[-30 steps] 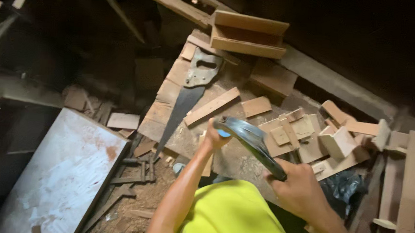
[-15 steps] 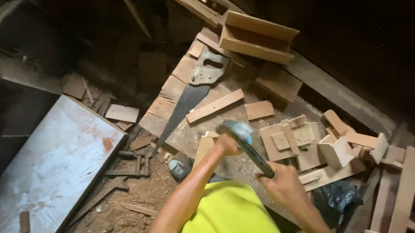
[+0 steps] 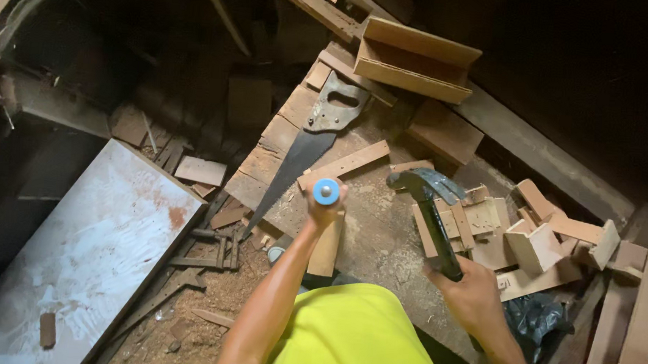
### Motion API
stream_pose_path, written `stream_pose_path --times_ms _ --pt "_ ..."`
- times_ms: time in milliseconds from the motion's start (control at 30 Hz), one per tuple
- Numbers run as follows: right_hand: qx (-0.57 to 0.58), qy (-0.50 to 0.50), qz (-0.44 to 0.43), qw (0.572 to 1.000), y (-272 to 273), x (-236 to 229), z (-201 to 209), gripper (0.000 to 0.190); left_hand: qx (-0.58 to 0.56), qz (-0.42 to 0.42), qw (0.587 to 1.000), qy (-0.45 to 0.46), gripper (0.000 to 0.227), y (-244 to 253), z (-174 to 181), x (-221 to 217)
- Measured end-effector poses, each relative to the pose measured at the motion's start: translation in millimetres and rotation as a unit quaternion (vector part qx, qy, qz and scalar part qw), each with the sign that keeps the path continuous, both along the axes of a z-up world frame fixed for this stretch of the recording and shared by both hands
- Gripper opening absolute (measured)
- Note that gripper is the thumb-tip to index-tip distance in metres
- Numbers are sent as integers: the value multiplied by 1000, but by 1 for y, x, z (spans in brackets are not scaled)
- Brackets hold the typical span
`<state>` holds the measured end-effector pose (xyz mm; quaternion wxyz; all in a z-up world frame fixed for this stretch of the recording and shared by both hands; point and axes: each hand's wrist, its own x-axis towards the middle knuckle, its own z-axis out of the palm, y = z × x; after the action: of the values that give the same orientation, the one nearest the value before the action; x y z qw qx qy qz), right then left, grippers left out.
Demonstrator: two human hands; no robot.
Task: The person uses a hammer and a blue cylindrical tool to repeatedly strike a small wooden block placed on a workbench. The person briefly inspects the block before continuing to hammer it.
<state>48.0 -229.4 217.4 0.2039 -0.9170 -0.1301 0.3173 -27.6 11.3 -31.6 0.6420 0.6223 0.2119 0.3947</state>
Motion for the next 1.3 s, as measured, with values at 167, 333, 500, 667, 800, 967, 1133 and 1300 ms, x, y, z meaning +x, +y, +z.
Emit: stream_pose_path --times_ms 167,333,500,667,800,967,1133,1300 --pt "-26 18 15 999 4 -2 1 25 -5 15 1000 -5 31 20 20 -23" --pt "-53 59 27 997 15 -1 1 25 72 -39 995 48 25 22 33 -31" --pt "-53 36 62 996 21 -1 1 26 95 -77 992 34 21 18 31 -27" --pt "-60 42 71 995 20 0 4 25 86 -98 991 37 32 18 21 -28" --pt "-69 49 67 994 25 1 8 24 77 -96 991 50 35 18 17 -29" --pt "-45 46 77 995 19 1 30 24 93 -116 988 36 36 14 19 -22" --pt "238 -60 96 965 -3 -15 41 30 105 -123 986 32 37 6 21 -21" --pt "64 -8 126 990 35 -19 6 15 128 -109 986 22 35 9 18 -19"
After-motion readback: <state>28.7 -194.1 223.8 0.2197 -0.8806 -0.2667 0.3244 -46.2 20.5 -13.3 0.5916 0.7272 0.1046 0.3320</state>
